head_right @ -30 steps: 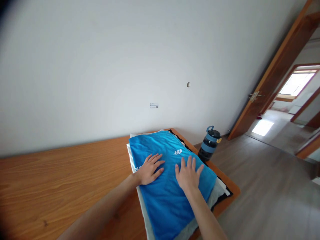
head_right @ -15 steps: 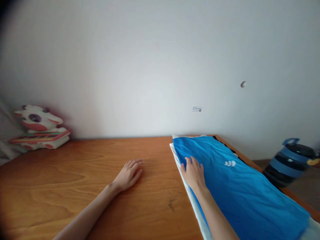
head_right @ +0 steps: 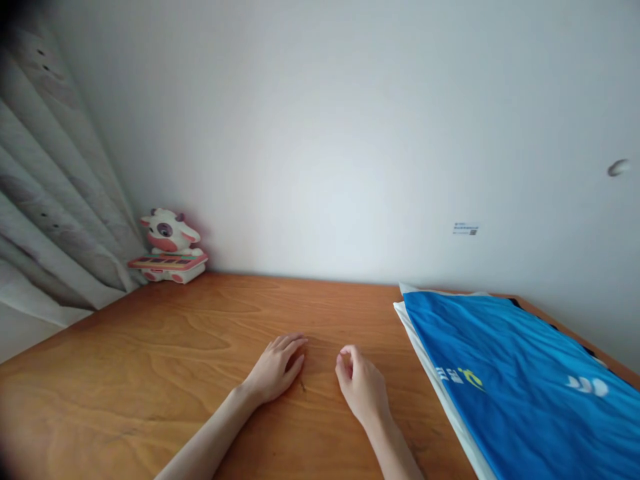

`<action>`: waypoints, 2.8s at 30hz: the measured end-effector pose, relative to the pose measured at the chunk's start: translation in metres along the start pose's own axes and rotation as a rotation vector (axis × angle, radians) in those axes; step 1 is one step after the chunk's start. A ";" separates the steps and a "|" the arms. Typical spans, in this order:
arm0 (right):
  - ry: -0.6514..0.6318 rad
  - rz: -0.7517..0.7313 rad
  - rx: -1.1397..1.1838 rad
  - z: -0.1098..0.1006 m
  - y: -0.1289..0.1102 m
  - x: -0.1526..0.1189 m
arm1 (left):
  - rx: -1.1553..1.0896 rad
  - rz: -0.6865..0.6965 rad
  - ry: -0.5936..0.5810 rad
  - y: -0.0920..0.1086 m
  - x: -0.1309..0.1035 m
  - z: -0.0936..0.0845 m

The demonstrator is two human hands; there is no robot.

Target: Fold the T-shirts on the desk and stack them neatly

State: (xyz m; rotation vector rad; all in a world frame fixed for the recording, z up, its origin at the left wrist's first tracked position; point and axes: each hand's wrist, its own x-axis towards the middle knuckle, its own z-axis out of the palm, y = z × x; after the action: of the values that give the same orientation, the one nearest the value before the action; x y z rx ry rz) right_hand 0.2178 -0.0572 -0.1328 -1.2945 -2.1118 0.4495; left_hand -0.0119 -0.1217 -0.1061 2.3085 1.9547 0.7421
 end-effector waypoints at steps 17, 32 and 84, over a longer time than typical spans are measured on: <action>-0.041 0.014 -0.410 -0.011 0.009 -0.008 | 0.111 -0.022 -0.083 0.004 0.000 0.007; -0.009 -0.018 -0.381 -0.009 0.014 -0.008 | 0.121 -0.024 -0.100 0.005 0.000 0.006; 0.069 0.029 -0.189 -0.017 -0.002 -0.011 | 0.014 0.039 -0.057 -0.020 -0.001 0.015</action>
State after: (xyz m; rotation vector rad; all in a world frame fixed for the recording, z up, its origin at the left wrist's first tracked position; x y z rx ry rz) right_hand 0.2314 -0.0681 -0.1229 -1.4265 -2.1209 0.2170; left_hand -0.0250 -0.1141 -0.1257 2.3553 1.9028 0.6602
